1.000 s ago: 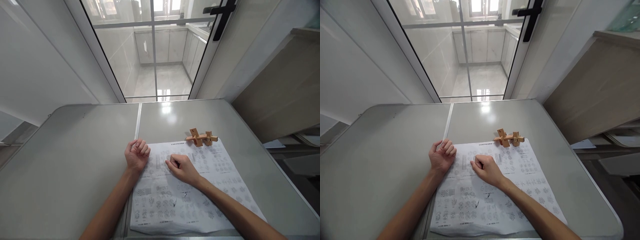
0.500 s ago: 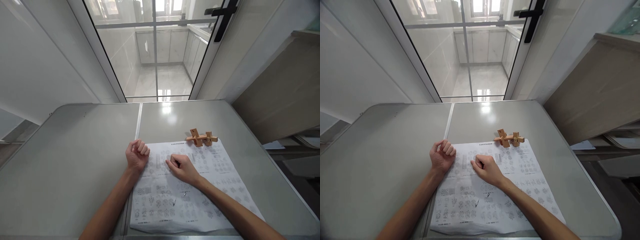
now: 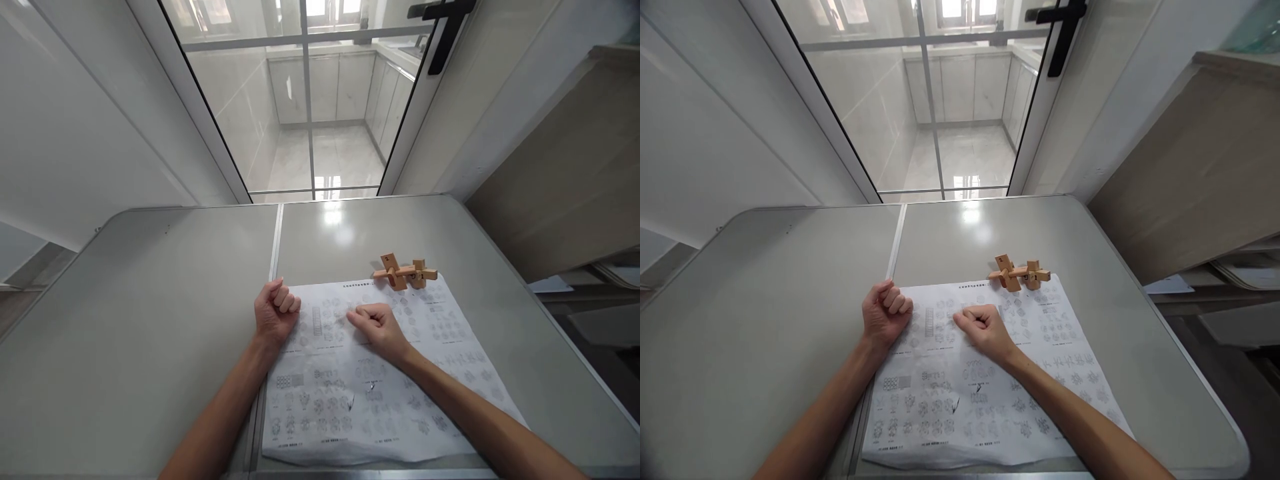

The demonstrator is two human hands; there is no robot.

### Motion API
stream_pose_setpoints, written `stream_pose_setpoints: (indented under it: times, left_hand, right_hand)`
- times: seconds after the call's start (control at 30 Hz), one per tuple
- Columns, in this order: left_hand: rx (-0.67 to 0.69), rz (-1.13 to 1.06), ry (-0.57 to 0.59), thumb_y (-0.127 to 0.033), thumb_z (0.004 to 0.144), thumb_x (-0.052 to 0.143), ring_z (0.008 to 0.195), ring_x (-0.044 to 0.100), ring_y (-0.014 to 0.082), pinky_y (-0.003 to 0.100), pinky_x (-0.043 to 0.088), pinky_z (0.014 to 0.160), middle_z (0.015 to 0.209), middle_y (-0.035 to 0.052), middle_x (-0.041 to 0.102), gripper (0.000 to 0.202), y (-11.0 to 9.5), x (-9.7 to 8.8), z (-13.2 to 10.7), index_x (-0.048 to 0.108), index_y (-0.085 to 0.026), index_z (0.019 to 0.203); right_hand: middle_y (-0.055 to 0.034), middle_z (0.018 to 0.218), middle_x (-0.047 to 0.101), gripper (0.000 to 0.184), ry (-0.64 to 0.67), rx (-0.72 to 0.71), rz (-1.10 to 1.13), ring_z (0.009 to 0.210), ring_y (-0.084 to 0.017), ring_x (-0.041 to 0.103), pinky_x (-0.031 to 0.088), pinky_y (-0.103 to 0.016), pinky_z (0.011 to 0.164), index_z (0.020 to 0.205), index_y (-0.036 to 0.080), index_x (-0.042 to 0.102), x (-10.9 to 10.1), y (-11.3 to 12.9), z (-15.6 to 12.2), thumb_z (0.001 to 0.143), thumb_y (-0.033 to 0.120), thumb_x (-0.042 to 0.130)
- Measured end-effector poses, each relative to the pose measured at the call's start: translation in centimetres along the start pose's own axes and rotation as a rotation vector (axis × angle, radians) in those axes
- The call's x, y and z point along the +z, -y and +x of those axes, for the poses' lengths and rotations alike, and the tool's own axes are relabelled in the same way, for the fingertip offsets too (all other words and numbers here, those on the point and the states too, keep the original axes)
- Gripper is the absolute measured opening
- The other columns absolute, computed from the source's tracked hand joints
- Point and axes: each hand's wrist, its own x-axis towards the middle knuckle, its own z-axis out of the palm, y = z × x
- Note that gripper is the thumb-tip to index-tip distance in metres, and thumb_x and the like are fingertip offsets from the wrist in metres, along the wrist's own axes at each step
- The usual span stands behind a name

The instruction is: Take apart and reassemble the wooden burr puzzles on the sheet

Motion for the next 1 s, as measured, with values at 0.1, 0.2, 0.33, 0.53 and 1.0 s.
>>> stream_pose_setpoints:
  times: [0.1, 0.2, 0.33, 0.53, 1.0]
  left_hand:
    - [-0.007, 0.025, 0.006, -0.012, 0.085, 0.067, 0.043, 0.001, 0.0064, 0.026, 0.020, 0.040, 0.056, -0.0112, 0.002, 0.064, 0.1, -0.1, 0.0, 0.007, -0.024, 0.067]
    - [-0.011, 0.059, 0.013, -0.007, 0.079, 0.071, 0.044, 0.001, 0.0058, 0.024, 0.020, 0.040, 0.055, -0.0119, 0.003, 0.065, 0.2, -0.2, 0.0, 0.009, -0.023, 0.067]
    - [-0.017, 0.096, 0.011, -0.002, 0.071, 0.076, 0.044, 0.003, 0.0050, 0.023, 0.019, 0.039, 0.055, -0.0124, 0.005, 0.069, 0.4, -0.3, 0.0, 0.010, -0.023, 0.068]
    - [-0.030, 0.115, 0.016, -0.002, 0.071, 0.077, 0.043, 0.000, 0.0044, 0.022, 0.015, 0.037, 0.057, -0.0126, 0.001, 0.071, 0.3, -0.3, 0.0, 0.009, -0.023, 0.069]
    - [-0.080, 0.120, 0.049, -0.004, 0.074, 0.077, 0.041, 0.001, 0.0031, 0.020, 0.011, 0.035, 0.057, -0.0135, 0.001, 0.068, 0.6, -0.5, 0.1, 0.012, -0.023, 0.068]
  right_hand:
    - [0.0077, 0.054, 0.015, 0.065, 0.003, 0.056, 0.209, 0.050, -0.010, 0.012, 0.015, -0.032, 0.049, 0.059, 0.026, 0.019, -0.9, 0.1, 0.5, 0.096, 0.050, 0.066]
    - [0.0087, 0.054, 0.010, 0.064, 0.042, 0.086, 0.455, 0.047, -0.010, 0.008, 0.016, -0.031, 0.045, 0.060, 0.026, 0.014, -1.9, 0.4, 1.0, 0.098, 0.049, 0.060]
    - [0.0094, 0.054, 0.008, 0.064, 0.115, 0.097, 0.899, 0.044, -0.009, 0.006, 0.011, -0.029, 0.042, 0.061, 0.024, 0.014, -3.2, 0.3, 1.4, 0.101, 0.044, 0.060]
    - [0.0100, 0.053, 0.008, 0.066, 0.193, 0.044, 1.053, 0.042, -0.008, 0.003, 0.005, -0.027, 0.039, 0.061, 0.025, 0.014, -5.4, 0.4, 1.9, 0.104, 0.051, 0.057]
    - [0.0087, 0.050, 0.005, 0.070, 0.025, -0.245, 0.858, 0.041, -0.008, 0.003, 0.014, -0.029, 0.035, 0.063, 0.023, 0.013, -17.8, 1.6, 2.2, 0.094, 0.061, 0.064]
